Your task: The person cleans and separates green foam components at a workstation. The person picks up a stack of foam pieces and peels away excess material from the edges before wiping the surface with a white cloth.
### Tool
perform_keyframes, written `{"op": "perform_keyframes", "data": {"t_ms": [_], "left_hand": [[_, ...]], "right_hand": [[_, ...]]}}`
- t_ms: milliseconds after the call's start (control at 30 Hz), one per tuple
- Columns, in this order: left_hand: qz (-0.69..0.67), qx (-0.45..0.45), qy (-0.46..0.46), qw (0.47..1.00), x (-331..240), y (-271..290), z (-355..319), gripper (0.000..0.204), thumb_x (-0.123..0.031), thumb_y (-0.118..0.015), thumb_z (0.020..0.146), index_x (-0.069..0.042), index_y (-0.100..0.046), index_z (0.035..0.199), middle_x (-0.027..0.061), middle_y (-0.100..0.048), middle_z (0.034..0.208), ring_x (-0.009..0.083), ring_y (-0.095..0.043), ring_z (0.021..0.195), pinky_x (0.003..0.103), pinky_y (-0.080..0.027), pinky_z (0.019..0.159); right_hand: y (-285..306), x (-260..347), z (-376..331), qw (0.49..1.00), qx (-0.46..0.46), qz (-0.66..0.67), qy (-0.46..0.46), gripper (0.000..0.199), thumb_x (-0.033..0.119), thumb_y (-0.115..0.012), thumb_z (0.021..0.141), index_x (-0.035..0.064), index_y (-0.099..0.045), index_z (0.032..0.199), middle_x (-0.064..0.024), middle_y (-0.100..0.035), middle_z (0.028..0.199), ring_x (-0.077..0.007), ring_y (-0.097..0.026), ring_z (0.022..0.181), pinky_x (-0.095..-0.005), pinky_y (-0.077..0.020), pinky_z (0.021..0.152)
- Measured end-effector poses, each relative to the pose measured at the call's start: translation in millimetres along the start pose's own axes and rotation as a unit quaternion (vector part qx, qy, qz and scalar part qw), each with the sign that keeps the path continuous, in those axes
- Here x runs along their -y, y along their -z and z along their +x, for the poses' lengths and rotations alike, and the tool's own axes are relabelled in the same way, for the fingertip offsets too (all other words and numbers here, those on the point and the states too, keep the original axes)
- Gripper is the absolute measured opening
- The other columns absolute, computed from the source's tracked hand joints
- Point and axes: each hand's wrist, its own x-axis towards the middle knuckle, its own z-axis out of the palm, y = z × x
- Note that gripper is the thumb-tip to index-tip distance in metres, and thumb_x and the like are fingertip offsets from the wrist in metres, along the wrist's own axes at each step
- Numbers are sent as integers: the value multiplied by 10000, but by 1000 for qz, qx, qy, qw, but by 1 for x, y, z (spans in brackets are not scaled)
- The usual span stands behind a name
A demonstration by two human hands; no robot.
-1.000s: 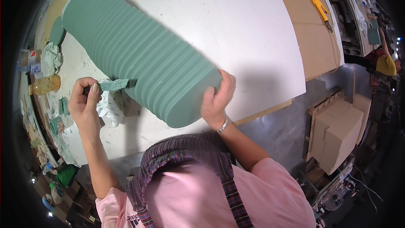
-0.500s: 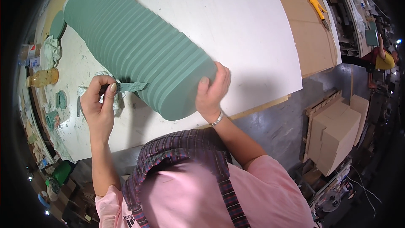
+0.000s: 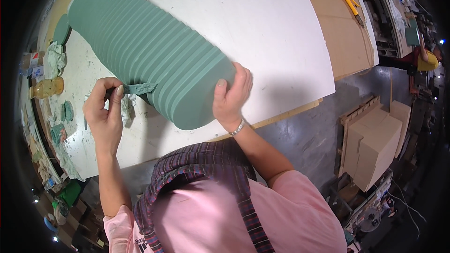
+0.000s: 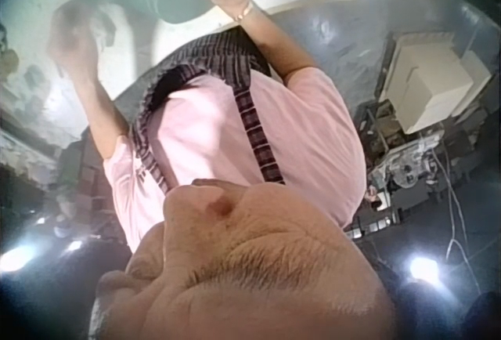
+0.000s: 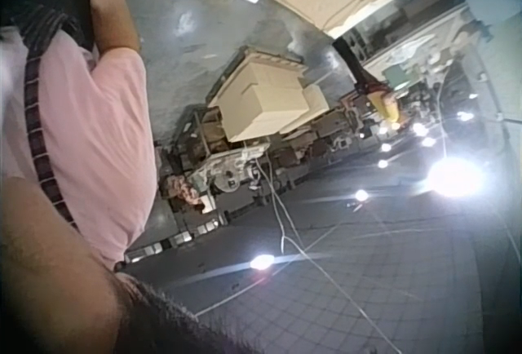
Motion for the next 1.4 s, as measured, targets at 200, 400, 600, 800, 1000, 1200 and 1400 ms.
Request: {"op": "perform_keyframes", "data": {"t_ms": [200, 400, 600, 800, 1000, 1200, 1400], "left_hand": [[13, 12, 5, 1000, 1, 1, -1, 42, 26, -622, 895, 21, -580, 893, 45, -583, 756, 100, -515, 680, 232, -439, 648], [10, 14, 11, 1000, 5, 1, -2, 30, -6, -617, 919, 15, -601, 933, 18, -581, 779, 87, -498, 677, 227, -423, 641], [-381, 26, 245, 891, 32, 13, -9, 198, -68, -620, 937, 35, -631, 1106, 21, -604, 891, 92, -533, 758, 239, -448, 695], [-352, 27, 245, 903, 39, 10, -34, 232, -105, -659, 922, 41, -639, 1102, 40, -629, 880, 113, -562, 766, 245, -460, 724], [-204, 32, 172, 963, 38, 3, -42, 178, -131, -599, 973, 35, -657, 996, 16, -570, 748, 87, -495, 681, 228, -401, 620], [-185, 12, 150, 971, 37, -2, -41, 163, -128, -629, 953, 24, -688, 947, 9, -604, 718, 67, -530, 640, 209, -437, 574], [-182, 7, 131, 974, 40, -6, -39, 157, -121, -626, 953, 20, -694, 947, 11, -601, 702, 66, -523, 622, 207, -428, 562]], "right_hand": [[-3, -1, -1, 1000, -2, 3, 1, 508, 395, -471, 951, -38, -499, 1214, -199, -542, 1061, -366, -508, 951, -463, -382, 852], [1, 2, 0, 1000, 15, -7, 0, 520, 395, -436, 978, -56, -476, 1233, -194, -536, 1069, -344, -502, 972, -449, -380, 888], [2, 1, -1, 1000, 16, -5, -4, 498, 356, -475, 936, -50, -488, 1223, -197, -539, 1063, -357, -503, 966, -455, -382, 871], [1, 2, -1, 1000, 10, -4, 0, 492, 334, -498, 916, -48, -490, 1225, -201, -542, 1059, -369, -506, 955, -461, -385, 857], [0, 1, -1, 1000, 6, -12, 4, 512, 401, -426, 980, -48, -487, 1220, -181, -541, 1038, -331, -506, 948, -442, -384, 875], [-1, 0, -1, 1000, 5, -7, 0, 516, 397, -445, 964, -48, -489, 1222, -193, -544, 1050, -352, -507, 954, -452, -384, 869], [0, -1, -2, 1000, 6, -7, -3, 521, 400, -454, 955, -44, -492, 1225, -202, -547, 1062, -372, -508, 958, -466, -383, 864]]}}
